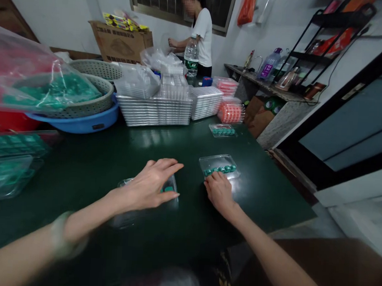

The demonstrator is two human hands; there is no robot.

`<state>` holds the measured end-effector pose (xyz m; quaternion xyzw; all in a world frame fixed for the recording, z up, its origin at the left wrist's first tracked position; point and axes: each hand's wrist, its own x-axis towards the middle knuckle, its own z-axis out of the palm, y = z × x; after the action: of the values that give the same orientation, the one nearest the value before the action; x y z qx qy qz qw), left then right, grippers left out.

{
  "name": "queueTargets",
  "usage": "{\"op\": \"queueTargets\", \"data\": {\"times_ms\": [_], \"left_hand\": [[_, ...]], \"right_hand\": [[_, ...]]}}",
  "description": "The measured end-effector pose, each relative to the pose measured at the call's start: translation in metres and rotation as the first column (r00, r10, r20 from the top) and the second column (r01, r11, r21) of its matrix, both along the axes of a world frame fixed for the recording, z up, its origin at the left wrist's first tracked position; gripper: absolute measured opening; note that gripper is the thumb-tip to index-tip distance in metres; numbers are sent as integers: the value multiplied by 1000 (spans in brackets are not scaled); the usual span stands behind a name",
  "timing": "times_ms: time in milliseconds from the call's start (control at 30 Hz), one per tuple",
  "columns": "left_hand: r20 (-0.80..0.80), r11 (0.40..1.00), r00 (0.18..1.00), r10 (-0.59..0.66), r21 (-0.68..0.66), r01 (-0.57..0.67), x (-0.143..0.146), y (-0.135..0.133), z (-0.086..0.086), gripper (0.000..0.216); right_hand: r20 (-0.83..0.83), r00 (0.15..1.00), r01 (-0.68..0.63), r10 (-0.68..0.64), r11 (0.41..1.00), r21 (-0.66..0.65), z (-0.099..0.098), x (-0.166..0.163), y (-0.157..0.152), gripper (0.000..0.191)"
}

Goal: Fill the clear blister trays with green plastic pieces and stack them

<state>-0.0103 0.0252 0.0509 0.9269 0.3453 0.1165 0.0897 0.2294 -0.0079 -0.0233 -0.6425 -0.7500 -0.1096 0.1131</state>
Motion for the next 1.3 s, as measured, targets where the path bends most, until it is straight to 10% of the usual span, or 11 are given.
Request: {"op": "queueTargets", "data": {"times_ms": [200, 467, 967, 1133, 1300], "left_hand": [[-126, 995, 987, -94, -30, 91, 98, 22, -9, 83], [-258, 999, 966, 13, -30, -22, 165, 36, -38, 104], [-202, 939, 961, -187, 251, 235, 161, 3, 7, 89], [-256, 920, 956, -146, 320, 226, 99, -7, 41, 84], [-315, 967, 949, 5, 243, 76, 10, -25, 37, 81]], "right_hand": [[-227, 959, 212, -169, 960, 181, 5, 26, -38, 23], [-216, 849, 475, -482, 876, -90, 2, 89, -9, 20], [-263, 784, 544, -563, 826, -147, 42, 96, -57, 20], [-455, 820, 348, -348, 933, -87, 58, 53, -52, 16], [-526, 838, 105, -143, 989, -101, 48, -37, -38, 15]]}}
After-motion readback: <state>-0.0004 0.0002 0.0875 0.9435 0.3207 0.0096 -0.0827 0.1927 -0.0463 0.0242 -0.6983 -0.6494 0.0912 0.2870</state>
